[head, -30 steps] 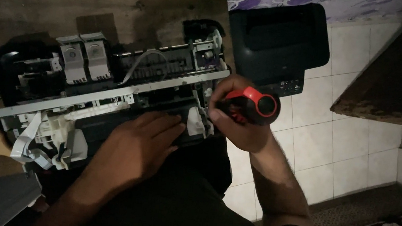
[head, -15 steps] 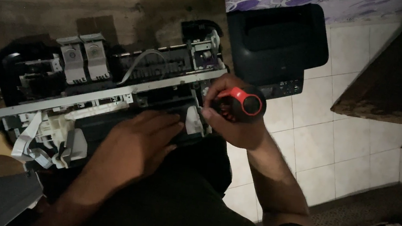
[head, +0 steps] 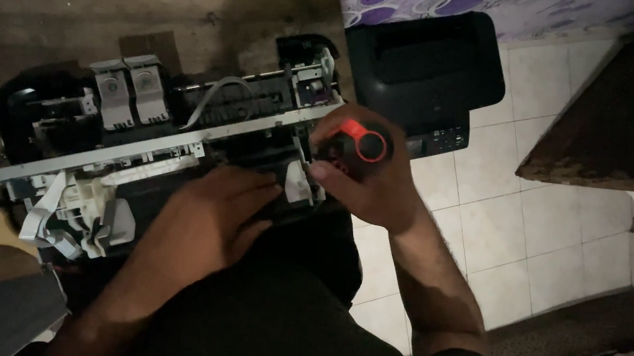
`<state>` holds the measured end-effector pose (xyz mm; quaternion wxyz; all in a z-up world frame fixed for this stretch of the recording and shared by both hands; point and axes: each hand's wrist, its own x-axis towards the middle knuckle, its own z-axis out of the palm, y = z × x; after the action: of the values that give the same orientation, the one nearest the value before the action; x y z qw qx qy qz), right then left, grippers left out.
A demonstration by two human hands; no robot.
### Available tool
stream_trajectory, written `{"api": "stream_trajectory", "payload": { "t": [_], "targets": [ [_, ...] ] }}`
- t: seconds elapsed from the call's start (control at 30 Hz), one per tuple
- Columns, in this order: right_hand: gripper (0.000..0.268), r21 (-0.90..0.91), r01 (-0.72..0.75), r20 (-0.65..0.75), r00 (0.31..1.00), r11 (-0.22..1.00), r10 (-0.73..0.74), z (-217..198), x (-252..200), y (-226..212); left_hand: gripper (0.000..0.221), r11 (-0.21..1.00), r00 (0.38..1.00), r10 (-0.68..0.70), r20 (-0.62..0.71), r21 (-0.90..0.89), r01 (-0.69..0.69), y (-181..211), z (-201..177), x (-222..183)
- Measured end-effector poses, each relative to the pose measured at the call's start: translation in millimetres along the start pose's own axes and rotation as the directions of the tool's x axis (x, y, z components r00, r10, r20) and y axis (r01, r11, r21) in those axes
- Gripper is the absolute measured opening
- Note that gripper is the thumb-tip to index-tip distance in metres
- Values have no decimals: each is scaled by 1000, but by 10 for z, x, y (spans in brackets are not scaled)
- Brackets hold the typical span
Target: Disassembling a printer by removing the scanner assembly and unscrewing internal components at a repair bench.
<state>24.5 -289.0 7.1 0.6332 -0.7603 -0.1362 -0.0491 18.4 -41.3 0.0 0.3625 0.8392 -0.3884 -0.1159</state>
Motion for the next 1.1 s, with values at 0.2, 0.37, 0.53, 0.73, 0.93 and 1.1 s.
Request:
{"api": "stream_trajectory", "payload": {
  "t": [0.2, 0.37, 0.53, 0.73, 0.93, 1.1],
  "targets": [
    [38, -113, 60, -8, 998, 992, -62, 7, -64, -24, 44, 997, 996, -19, -83, -81, 12, 101, 10, 24],
    [56, -216, 194, -3, 980, 957, -199, -36, -115, -299, 53, 969, 989, -144, 39, -196, 149, 157, 100, 390],
    [65, -484, 105, -61, 986, 869, -153, -57, -127, -306, 40, 938, 953, -147, -264, -343, 50, 191, 195, 620],
    [71, -651, 155, 2, 979, 743, -202, -98, -102, -357, 44, 918, 974, -34, -223, -391, -58, 149, 204, 758],
    [66, -492, 277, 423, 905, 825, -52, -373, -4, -651, 49, 892, 966, 168, -196, -387, -234, -54, 224, 659],
    [45, -629, 186, 373, 924, 755, 83, -249, 146, -828, 70, 871, 987, 102, -126, -468, -149, 77, 151, 687]
  ]
}}
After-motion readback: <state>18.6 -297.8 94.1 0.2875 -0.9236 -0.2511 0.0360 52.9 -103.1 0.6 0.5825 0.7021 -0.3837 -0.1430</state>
